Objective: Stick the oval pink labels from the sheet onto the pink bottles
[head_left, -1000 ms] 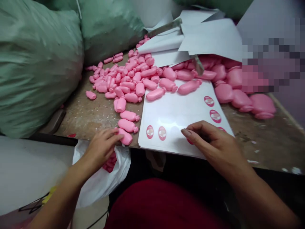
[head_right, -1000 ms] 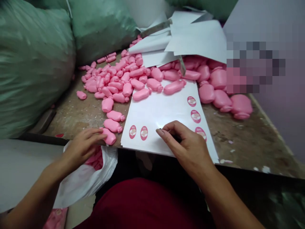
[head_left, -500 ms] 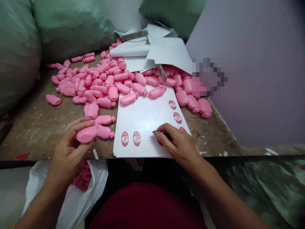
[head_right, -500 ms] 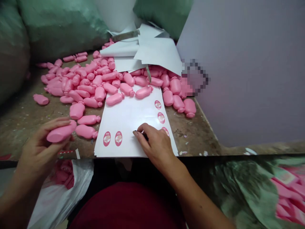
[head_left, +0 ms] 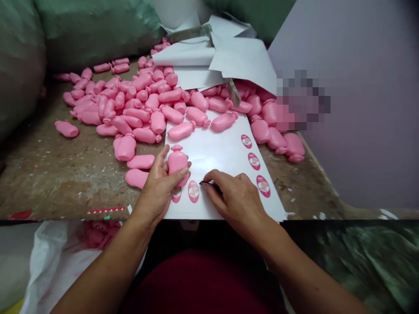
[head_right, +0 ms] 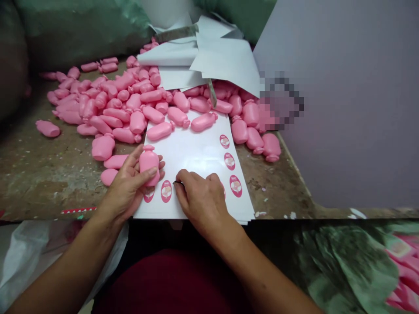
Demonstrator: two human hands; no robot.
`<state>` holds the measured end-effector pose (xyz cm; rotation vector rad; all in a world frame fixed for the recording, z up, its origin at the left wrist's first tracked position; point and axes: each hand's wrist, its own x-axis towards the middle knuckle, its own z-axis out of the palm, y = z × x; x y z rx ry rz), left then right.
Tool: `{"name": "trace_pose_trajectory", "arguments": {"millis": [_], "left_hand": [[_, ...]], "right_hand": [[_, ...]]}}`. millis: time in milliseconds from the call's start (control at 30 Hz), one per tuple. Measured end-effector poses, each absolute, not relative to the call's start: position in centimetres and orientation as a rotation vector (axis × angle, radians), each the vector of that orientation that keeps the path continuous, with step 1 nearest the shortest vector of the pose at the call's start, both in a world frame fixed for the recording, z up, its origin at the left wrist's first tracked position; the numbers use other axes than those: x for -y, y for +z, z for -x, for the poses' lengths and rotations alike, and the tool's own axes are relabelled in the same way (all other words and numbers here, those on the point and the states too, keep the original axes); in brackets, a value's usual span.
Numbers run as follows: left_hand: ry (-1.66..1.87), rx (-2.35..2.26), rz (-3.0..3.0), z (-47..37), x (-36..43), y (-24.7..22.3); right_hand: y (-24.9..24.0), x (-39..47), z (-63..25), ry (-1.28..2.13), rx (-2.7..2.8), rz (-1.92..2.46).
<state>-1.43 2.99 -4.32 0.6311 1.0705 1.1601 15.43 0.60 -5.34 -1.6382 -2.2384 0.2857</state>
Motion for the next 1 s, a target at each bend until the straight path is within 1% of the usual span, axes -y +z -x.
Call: {"name": "trace_pose_trajectory", "arguments": {"millis": [200,433,500,667,833,1000], "left_hand": [[1.195,-1.045,-0.605,1.36,-2.93,-4.33],[1.211,-1.010,-0.579,1.22,-3.01,-4.31],[1.199,-1.012,-0.578,1.24,-3.03,-4.26],[1.187,-1.049,-0.554,1.30,-3.11,-4.37],[1.202,-1.056,-0.526,1.26,-3.11,-4.45],[1.198,-1.056,-0.539,1.19,-3.17,-4.37]], "right_hand": [[-5.44,-0.59,-15.17,0.174,2.281,1.646],[-5.09,-0.74,-14.53,0.148,2.308,1.678],[-5.06,-0.82,-14.51,0.168,2.284,1.687],[-5.03,-0.80,-14.93,0.353,2.184,1.662],[-5.42,-0.62,-14.96,0.194,2.221,1.670],[-5.48,-0.92,-14.59,0.122,2.284,1.682]]}}
